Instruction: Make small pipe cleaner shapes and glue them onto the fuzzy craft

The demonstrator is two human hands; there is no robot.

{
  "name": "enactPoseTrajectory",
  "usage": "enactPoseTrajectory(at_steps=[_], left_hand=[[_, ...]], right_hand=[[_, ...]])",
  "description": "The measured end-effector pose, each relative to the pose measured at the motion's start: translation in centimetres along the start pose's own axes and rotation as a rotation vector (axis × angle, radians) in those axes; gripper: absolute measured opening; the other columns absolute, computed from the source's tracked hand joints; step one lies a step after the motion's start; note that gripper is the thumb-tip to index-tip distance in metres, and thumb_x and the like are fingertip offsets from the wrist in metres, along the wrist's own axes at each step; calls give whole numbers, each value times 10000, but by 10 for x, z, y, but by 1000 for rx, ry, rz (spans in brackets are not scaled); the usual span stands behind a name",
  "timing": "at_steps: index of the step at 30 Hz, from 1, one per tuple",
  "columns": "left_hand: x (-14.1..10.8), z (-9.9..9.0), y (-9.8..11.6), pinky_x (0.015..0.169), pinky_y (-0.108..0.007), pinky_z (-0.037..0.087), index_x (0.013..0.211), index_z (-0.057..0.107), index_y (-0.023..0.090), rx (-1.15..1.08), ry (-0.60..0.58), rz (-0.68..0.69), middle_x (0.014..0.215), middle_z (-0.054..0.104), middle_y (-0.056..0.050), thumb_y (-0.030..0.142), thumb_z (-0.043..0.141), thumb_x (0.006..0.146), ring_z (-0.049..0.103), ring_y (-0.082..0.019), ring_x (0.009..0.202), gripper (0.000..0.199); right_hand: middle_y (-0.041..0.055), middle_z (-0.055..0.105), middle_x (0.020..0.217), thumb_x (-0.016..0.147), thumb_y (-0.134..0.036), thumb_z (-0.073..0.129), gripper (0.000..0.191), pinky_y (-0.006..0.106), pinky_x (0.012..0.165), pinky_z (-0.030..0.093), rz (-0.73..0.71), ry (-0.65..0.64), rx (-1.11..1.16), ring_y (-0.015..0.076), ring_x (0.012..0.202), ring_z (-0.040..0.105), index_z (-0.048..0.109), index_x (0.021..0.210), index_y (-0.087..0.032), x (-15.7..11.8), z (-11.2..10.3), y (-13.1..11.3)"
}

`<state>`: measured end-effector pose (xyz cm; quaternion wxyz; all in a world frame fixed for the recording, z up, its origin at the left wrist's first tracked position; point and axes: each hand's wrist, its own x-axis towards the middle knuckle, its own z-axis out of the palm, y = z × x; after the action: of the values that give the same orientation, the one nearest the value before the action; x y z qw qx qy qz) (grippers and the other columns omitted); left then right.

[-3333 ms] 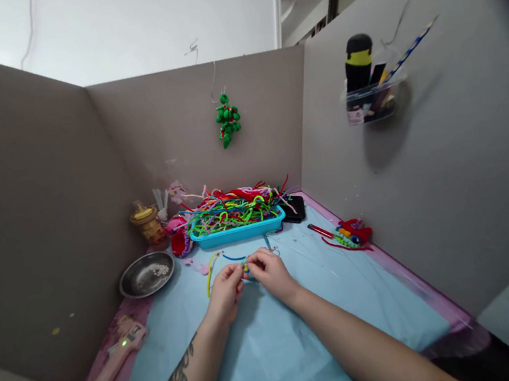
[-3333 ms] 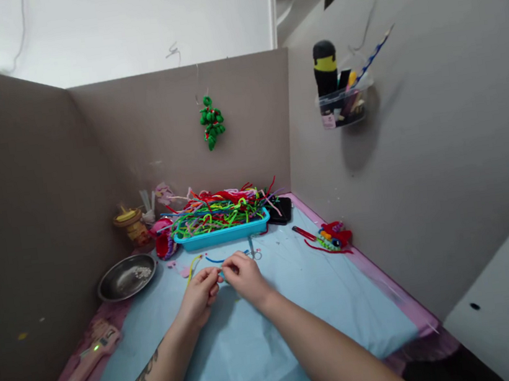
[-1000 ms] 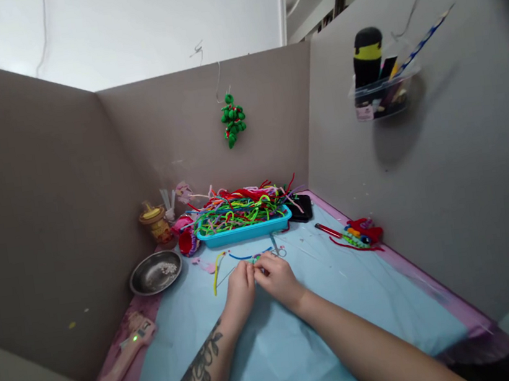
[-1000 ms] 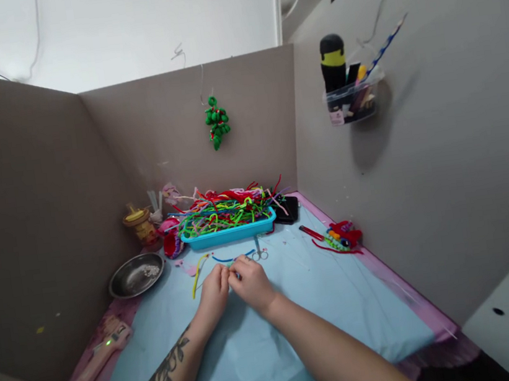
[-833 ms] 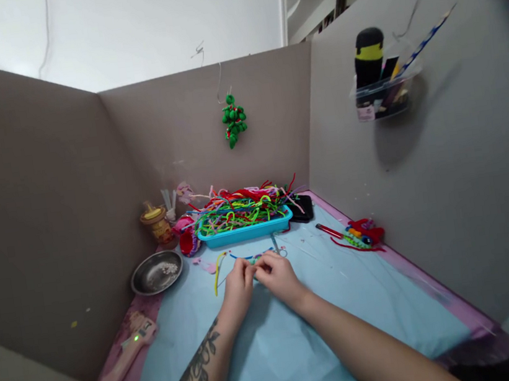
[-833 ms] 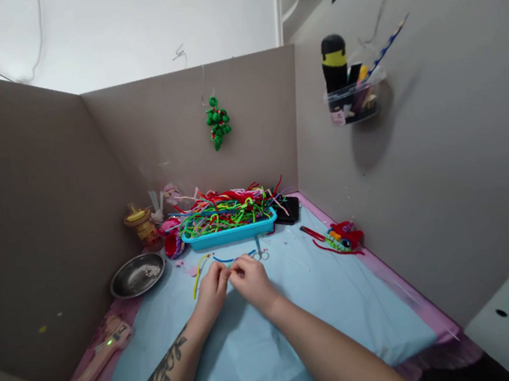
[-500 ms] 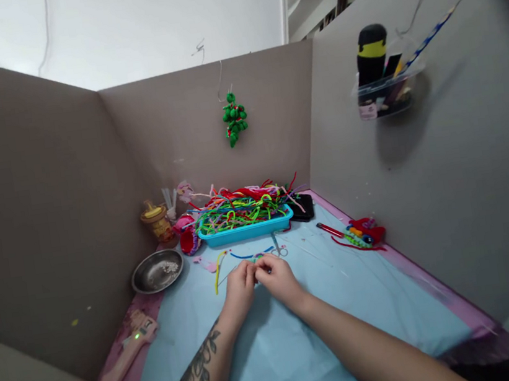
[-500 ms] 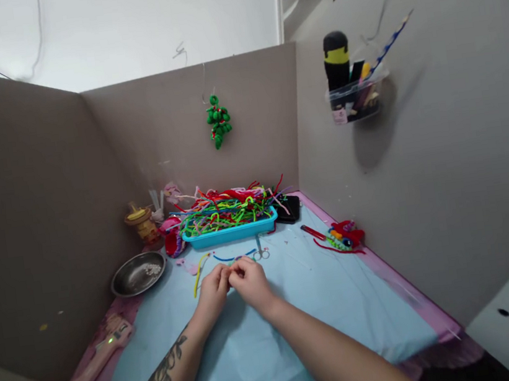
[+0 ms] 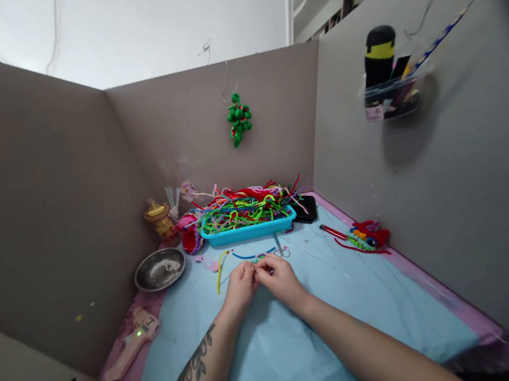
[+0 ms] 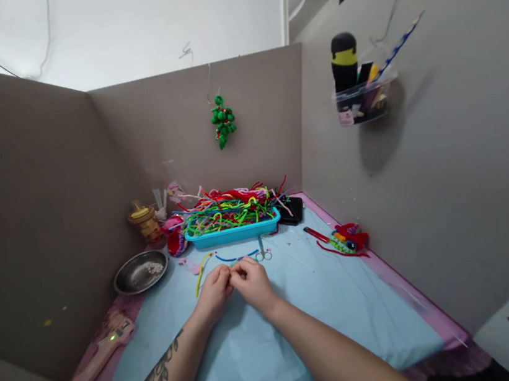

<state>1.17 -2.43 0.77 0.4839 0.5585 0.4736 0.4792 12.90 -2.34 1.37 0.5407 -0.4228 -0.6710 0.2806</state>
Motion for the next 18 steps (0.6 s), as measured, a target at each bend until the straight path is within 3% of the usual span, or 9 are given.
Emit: enactPoseTrajectory(at_steps=[6,8,12,18], left_hand=[[1,-6,0,508,-250,256,581,433,197,396,145,204,520,422,26,366,406,819,378,-132,512,293],[2,-7,-1,508,-250,260,574,439,195,423,172,212,515,436,22,352,400,823,393,-133,511,297],[6,-10,-3,456,-225,270,616,482,180,187,152,101,506,437,32,376,420,823,378,-107,461,293],[6,-16,8,354,-145,104,743,497,155,-474,24,-217,538,417,74,496,560,763,197,-12,362,348]], right_hand=[[-5,512,599,734,-122,506,190,244,591,373,-38,-25,-3,139,624,490,562,563,-181,0,3,6],[-6,509,607,735,-119,508,180,239,584,373,-50,-18,0,135,622,491,568,575,-178,0,4,6],[-5,517,627,729,-114,505,156,233,568,373,-62,3,17,129,611,488,575,603,-176,-1,2,5],[4,519,679,751,-145,492,119,242,580,375,-49,66,37,134,633,488,551,652,-176,0,0,8]])
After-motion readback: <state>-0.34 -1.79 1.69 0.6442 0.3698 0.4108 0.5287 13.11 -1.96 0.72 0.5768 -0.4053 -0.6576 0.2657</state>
